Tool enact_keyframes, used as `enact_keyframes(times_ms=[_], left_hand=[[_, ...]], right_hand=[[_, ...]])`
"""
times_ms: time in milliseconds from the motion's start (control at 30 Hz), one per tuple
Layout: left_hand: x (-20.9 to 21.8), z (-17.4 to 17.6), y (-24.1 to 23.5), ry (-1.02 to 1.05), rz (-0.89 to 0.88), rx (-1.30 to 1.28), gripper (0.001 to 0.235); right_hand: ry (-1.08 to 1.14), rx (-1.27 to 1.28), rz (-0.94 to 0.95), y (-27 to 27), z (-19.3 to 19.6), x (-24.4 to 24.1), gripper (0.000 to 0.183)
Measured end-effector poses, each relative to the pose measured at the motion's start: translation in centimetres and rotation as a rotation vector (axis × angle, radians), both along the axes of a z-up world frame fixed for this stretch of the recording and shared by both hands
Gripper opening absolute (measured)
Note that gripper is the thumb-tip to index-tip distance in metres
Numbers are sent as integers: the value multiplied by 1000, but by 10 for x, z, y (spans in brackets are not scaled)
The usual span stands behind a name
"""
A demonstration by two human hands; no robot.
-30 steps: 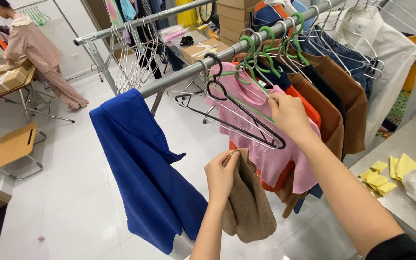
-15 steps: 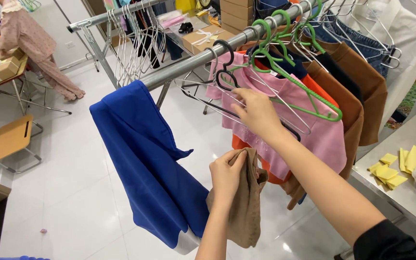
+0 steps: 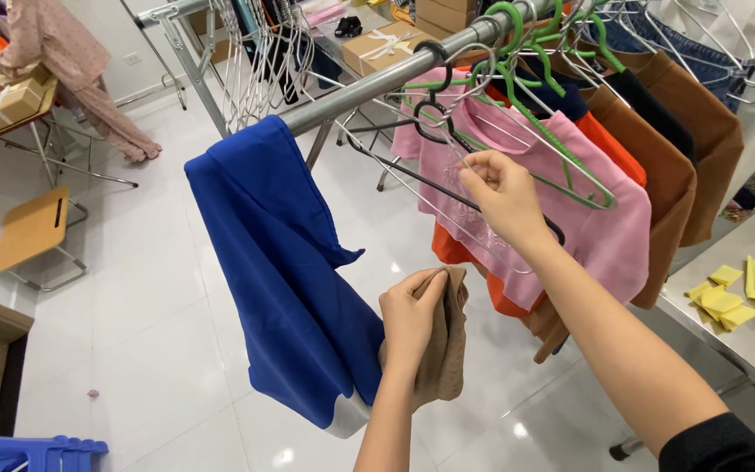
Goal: The person unpacks a beige garment from a plastic bag inside a cardboard box, hangs it on a hanger, and then repacks it into the box. They close the box, tie it with a white ribbon, and attach a yellow sticky note.
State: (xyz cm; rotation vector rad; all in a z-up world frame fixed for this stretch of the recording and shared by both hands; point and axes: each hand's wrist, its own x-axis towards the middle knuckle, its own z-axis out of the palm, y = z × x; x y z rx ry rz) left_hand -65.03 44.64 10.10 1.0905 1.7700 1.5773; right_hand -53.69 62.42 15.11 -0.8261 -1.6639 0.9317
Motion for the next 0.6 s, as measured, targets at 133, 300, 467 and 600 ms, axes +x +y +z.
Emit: enact_keyframes(times_ms=[133, 300, 467, 600], left_hand=[[15, -8, 5, -18, -57, 5, 13], [48, -17, 9, 41, -380, 160, 10], [108, -53, 26, 113, -639, 189, 10], [173, -77, 40, 67, -847, 74, 5]], right_hand=[[14, -8, -28, -3, -20, 42, 17], [101, -117, 6, -63, -45, 121, 13], [77, -270, 91, -104, -137, 242, 20], [124, -438, 14, -145, -186, 317, 22]])
